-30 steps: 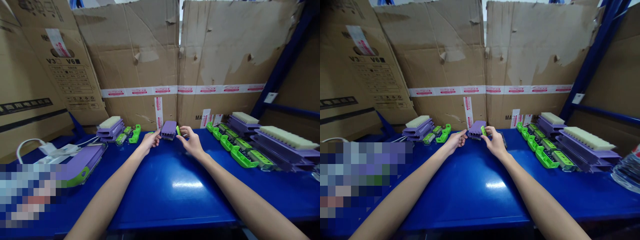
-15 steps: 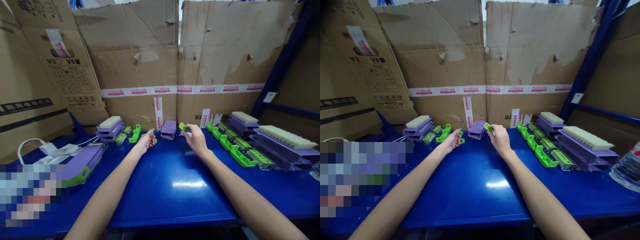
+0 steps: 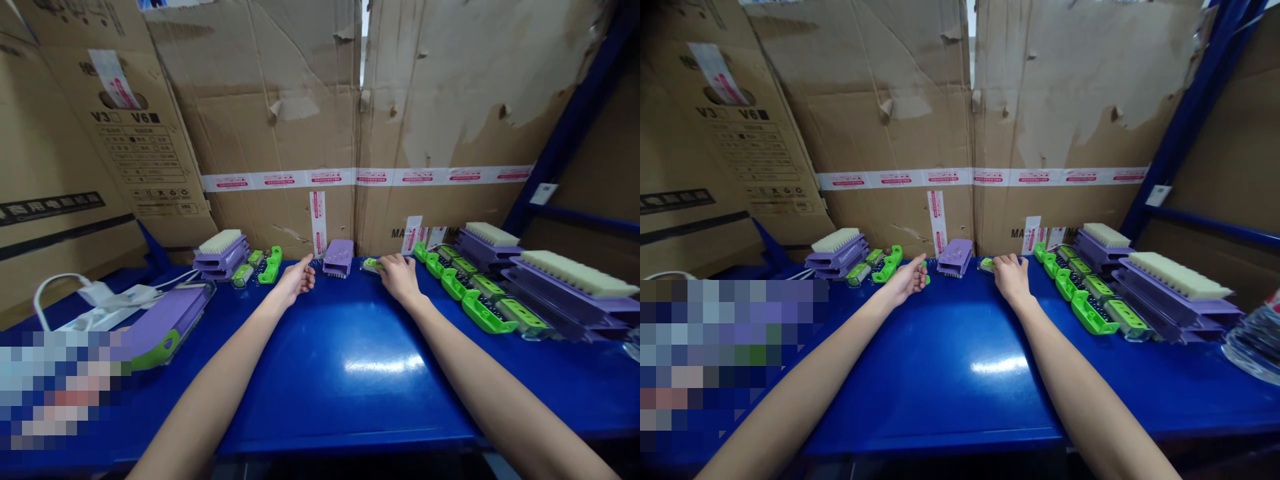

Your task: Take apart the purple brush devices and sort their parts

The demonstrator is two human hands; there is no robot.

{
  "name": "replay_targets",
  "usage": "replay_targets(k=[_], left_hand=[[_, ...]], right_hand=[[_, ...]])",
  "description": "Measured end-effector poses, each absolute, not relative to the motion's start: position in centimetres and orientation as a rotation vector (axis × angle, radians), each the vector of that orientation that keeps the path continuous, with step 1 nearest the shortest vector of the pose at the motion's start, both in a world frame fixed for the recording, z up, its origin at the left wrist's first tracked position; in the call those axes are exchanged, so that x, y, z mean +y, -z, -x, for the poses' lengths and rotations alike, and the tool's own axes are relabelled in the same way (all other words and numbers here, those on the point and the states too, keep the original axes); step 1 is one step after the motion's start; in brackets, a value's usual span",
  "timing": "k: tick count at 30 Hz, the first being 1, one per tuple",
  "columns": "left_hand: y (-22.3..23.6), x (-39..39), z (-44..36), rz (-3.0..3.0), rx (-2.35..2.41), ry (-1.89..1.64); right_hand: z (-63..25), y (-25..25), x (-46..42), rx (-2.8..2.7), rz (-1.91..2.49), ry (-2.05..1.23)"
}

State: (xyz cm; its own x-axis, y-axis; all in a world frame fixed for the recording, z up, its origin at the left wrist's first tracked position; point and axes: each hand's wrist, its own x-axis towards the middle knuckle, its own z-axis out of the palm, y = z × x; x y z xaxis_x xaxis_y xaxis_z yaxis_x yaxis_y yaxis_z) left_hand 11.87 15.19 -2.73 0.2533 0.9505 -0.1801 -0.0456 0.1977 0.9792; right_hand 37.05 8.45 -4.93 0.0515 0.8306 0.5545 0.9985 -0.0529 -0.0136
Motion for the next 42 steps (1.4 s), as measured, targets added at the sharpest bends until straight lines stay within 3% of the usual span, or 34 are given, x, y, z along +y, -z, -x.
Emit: replay_targets(k=[16, 42], left_hand=[[2.9, 15.2, -11.9, -1.175, 1.050, -0.901], [2.5, 14.7, -12.1, -1.144, 0.902, -1.012]], right_hand=[[-36.3, 4.9, 8.2, -1.877, 2.160, 0.453], [-35.1, 3.7, 7.1, -1.930, 2.084, 0.419]])
